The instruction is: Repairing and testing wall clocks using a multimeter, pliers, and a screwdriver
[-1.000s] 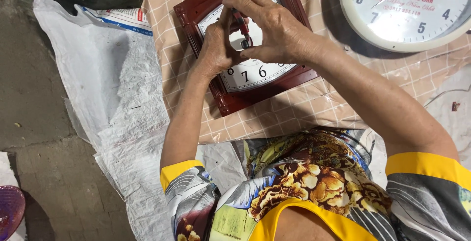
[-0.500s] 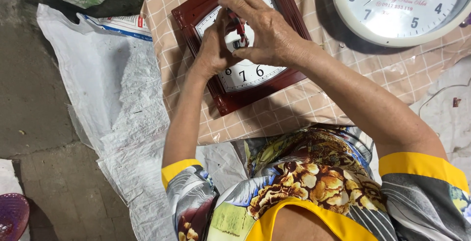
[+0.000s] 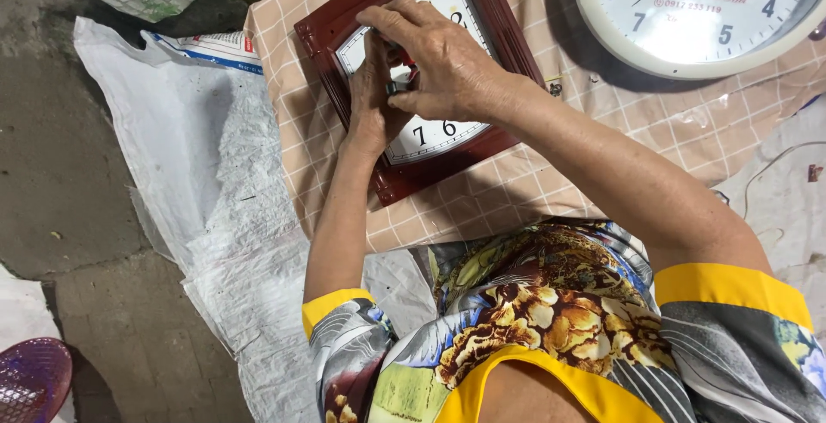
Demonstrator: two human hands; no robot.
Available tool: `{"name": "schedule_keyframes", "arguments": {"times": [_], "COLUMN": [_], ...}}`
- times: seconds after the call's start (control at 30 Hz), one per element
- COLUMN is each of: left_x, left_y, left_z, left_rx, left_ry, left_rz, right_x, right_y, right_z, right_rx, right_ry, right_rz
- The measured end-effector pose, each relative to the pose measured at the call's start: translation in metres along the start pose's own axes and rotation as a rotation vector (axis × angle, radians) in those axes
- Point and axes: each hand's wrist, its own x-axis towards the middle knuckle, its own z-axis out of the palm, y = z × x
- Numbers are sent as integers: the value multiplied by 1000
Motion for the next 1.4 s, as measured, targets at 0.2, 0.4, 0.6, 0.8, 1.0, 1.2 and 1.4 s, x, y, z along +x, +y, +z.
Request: {"name": "schedule_keyframes", "arguments": {"times": [0.2, 0.4, 0.6, 0.8, 1.0, 1.2, 1.4], "left_x": [9, 22, 28, 35, 20, -13, -13], "left_y": [-4, 1, -1, -4, 8, -11, -13], "left_z": [2, -7, -16, -18, -8, 14, 9], "left_rx": [4, 35, -52, 68, -204, -495, -482], "left_ry": [-106, -169, -290, -342, -246, 92, 75], "left_rz": [-171, -120, -89, 60, -170, -15, -40], "right_x": [-7, -9, -17, -23, -19, -16, -12], "right_y": [6, 7, 7, 4, 2, -4, 3], "right_z": [2, 8, 17, 24, 6, -19, -12], "right_rx": [-34, -55, -53, -91, -10, 161, 29], "right_ry": [87, 163, 209, 300, 147, 188, 232], "right_rz": [-17, 52, 155, 198, 194, -3, -105]}}
